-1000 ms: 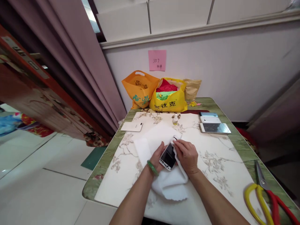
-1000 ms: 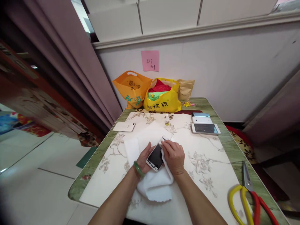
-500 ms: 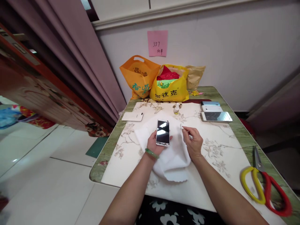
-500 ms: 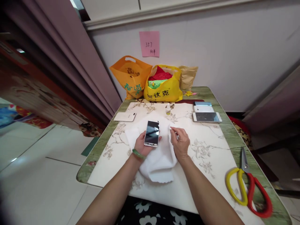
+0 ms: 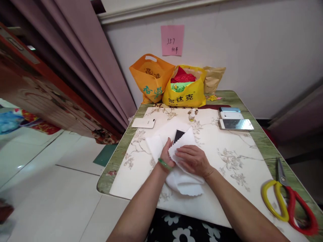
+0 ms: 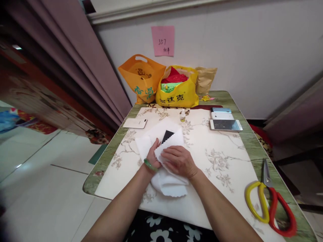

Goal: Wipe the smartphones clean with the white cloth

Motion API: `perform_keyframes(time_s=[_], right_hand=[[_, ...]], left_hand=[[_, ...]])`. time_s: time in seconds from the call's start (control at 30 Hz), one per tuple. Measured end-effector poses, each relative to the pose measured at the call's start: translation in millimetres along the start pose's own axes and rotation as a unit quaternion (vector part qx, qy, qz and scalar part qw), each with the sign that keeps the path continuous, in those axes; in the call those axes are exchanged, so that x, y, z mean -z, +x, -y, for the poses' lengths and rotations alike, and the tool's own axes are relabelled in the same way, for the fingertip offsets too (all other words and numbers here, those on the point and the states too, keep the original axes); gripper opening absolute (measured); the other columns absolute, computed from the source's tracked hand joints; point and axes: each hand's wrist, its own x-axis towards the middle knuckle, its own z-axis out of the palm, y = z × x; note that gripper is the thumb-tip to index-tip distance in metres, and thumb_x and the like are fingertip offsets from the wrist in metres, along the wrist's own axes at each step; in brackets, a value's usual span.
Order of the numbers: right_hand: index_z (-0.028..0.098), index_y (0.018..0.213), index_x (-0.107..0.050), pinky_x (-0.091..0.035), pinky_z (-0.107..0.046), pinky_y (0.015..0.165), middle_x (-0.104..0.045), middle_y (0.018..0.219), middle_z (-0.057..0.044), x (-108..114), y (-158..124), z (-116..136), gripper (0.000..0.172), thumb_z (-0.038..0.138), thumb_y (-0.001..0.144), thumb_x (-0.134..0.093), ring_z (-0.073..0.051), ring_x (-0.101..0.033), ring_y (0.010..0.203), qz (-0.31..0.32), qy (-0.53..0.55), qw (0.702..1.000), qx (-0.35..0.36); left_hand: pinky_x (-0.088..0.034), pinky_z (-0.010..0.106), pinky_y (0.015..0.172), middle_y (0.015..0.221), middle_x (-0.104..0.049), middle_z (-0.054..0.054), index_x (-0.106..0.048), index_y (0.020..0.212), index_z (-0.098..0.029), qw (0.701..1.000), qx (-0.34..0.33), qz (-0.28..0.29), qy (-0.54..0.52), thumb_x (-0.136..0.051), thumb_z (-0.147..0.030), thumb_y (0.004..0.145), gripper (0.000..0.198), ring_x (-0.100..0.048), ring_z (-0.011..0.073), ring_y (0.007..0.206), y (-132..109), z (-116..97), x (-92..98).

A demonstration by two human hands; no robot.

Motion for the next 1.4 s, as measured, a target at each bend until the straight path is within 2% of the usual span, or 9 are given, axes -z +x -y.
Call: perform_keyframes(time_s=[0.1,0.23,0.37,0.57,0.8,0.97,1.07,1.2,1.4], right_hand=[[0.022,0.135,-0.052,-0.042,-0.045,0.106,-0.058,0.133,-0.008,-2.4,3.7,0.0,0.047,0.04,0.091,-0.053,-0.024,-0.049,0.127,0.078,0.037,0.996,0.016],[0.021,0.146,-0.037,-0.029,-0.049,0.114,-0.047,0.144,-0.008,-5.4,5.3,-2.9,0.058,0.044,0.094,-0.049,-0.024,-0.037,0.137,0.116,0.005,0.993,-0.033],[0.025,0.147,-0.034,-0.025,-0.049,0.116,-0.046,0.145,-0.006,-8.9,3.5,-4.5,0.056,0.041,0.095,-0.048,-0.023,-0.035,0.138,0.107,-0.048,0.99,-0.078],[0.026,0.148,-0.032,-0.03,-0.05,0.112,-0.044,0.147,-0.007,-17.3,2.6,-7.4,0.054,0.039,0.097,-0.044,-0.025,-0.037,0.137,0.055,-0.107,0.979,-0.165],[0.025,0.152,-0.02,-0.022,-0.051,0.114,-0.033,0.153,-0.006,-18.1,5.0,-5.6,0.057,0.041,0.099,-0.036,-0.024,-0.028,0.141,0.102,-0.133,0.965,-0.203],[0.018,0.153,-0.016,-0.018,-0.053,0.116,-0.026,0.156,-0.011,-8.7,7.1,0.1,0.067,0.047,0.097,-0.039,-0.026,-0.021,0.144,0.084,-0.137,0.969,-0.185],[0.014,0.152,-0.018,-0.016,-0.055,0.116,-0.023,0.156,-0.014,-3.0,6.0,5.2,0.072,0.051,0.094,-0.041,-0.028,-0.018,0.145,0.056,-0.13,0.983,-0.121],[0.014,0.149,-0.029,-0.027,-0.043,0.116,-0.039,0.15,-0.012,-3.4,4.6,6.2,0.058,0.043,0.098,-0.035,-0.02,-0.029,0.141,0.096,-0.054,0.994,-0.011],[0.014,0.148,-0.03,-0.031,-0.043,0.114,-0.04,0.149,-0.012,-7.8,4.6,1.9,0.057,0.039,0.098,-0.042,-0.02,-0.032,0.14,0.134,-0.04,0.99,-0.015]], left_hand=[[-0.054,0.029,0.07,0.068,-0.068,0.004,-0.065,0.092,-0.012,1.0,0.004,-0.016,0.011,-0.06,-0.048,0.084,0.037,-0.066,0.017,0.062,1.7,1.9,-0.9],[-0.052,0.036,0.089,0.086,-0.072,0.012,-0.066,0.097,-0.009,0.999,0.039,0.021,0.019,-0.053,-0.054,0.086,0.048,-0.069,0.0239,0.088,3.7,4.7,-5.3],[-0.047,0.04,0.099,0.099,-0.072,0.017,-0.065,0.105,-0.006,0.997,0.047,0.047,0.026,-0.047,-0.058,0.088,0.057,-0.066,0.0276,0.104,5.1,7.9,-9.0],[-0.044,0.036,0.103,0.107,-0.072,0.012,-0.064,0.112,-0.011,0.999,-0.024,0.024,0.033,-0.048,-0.049,0.091,0.047,-0.063,0.0234,0.111,7.6,9.8,-8.7],[-0.041,0.036,0.106,0.115,-0.069,0.012,-0.062,0.119,-0.011,0.998,0.002,0.028,0.058,-0.049,-0.046,0.092,0.046,-0.061,0.0226,0.114,5.4,7.7,-12.1],[-0.042,0.037,0.105,0.114,-0.07,0.012,-0.061,0.121,-0.013,0.998,-0.007,0.019,0.065,-0.047,-0.046,0.092,0.046,-0.063,0.0228,0.111,1.9,7.6,-16.6],[-0.047,0.035,0.1,0.102,-0.073,0.011,-0.065,0.111,-0.013,0.997,0.004,0.006,0.071,-0.048,-0.049,0.091,0.045,-0.068,0.0221,0.098,0.3,6.1,-15.1],[-0.052,0.038,0.092,0.086,-0.073,0.014,-0.067,0.097,-0.009,0.997,0.041,0.005,0.07,-0.05,-0.055,0.087,0.05,-0.07,0.0252,0.089,-0.8,1.9,-12.2],[-0.053,0.041,0.09,0.088,-0.072,0.018,-0.065,0.099,-0.006,0.997,0.05,0.006,0.062,-0.048,-0.059,0.087,0.057,-0.069,0.0285,0.094,-4.0,1.3,-16.5]])
